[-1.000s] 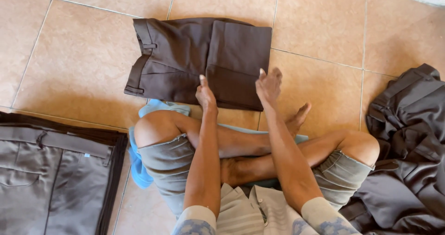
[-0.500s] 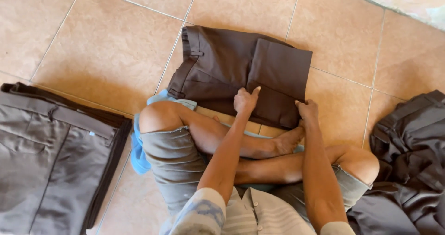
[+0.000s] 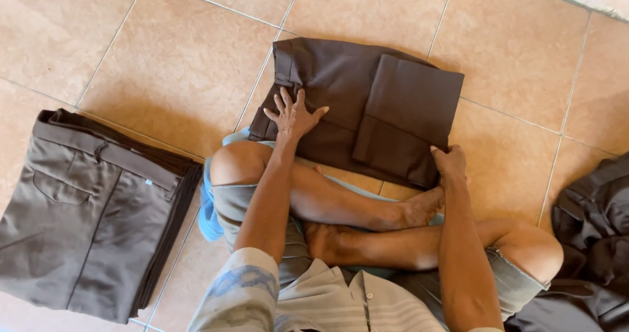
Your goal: The person sits cross-legged on a tiled floor and folds a pair of brown trousers by hand. They smooth the fabric, fold the legs together, and fold the garment into a compact rectangle, repeating the process for a second pair.
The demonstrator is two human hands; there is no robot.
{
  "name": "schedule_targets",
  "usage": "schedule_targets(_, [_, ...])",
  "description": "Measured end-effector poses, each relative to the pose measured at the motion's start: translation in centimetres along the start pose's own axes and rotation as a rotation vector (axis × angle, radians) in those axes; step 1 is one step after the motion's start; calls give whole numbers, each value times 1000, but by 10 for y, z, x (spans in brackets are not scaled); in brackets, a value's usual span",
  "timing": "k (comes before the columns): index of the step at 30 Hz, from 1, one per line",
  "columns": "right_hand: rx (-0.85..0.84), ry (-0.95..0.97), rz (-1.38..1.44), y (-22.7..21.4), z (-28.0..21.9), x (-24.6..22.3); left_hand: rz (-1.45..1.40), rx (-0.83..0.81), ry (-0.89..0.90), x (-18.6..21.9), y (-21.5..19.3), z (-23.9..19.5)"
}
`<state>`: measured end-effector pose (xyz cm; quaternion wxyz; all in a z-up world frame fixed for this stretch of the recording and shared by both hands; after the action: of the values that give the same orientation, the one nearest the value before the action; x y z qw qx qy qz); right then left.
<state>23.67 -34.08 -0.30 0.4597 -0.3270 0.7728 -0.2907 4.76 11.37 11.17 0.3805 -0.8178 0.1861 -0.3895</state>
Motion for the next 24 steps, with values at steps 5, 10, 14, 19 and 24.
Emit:
schedule_targets(5, [-22, -23, 60, -1, -2, 0, 317, 603, -5, -1, 25, 33])
schedule_targets(10, [-24, 16, 189, -6, -16, -6, 167, 635, 333, 96, 82, 41])
schedule_targets(14, [-60, 17, 238, -4, 9, 13, 5, 276, 14, 109, 174, 71])
schedule_targets(19, [-138, -11, 66, -34, -59, -51, -231, 220, 46, 121, 175, 81])
schedule_targets(24, [-101, 21, 334, 10, -2, 5, -416, 313, 87, 79, 75, 54])
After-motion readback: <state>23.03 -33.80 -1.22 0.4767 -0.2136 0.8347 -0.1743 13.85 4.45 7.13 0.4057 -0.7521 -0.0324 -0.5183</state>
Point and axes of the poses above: each hand's wrist, its own z-axis towards the middle knuckle, its own y-axis out of the palm, x = y × z, the point moved 9 cm from there along z, towards the middle knuckle, and after that the axes turned 5 degrees about y, right-handed, at the moved point
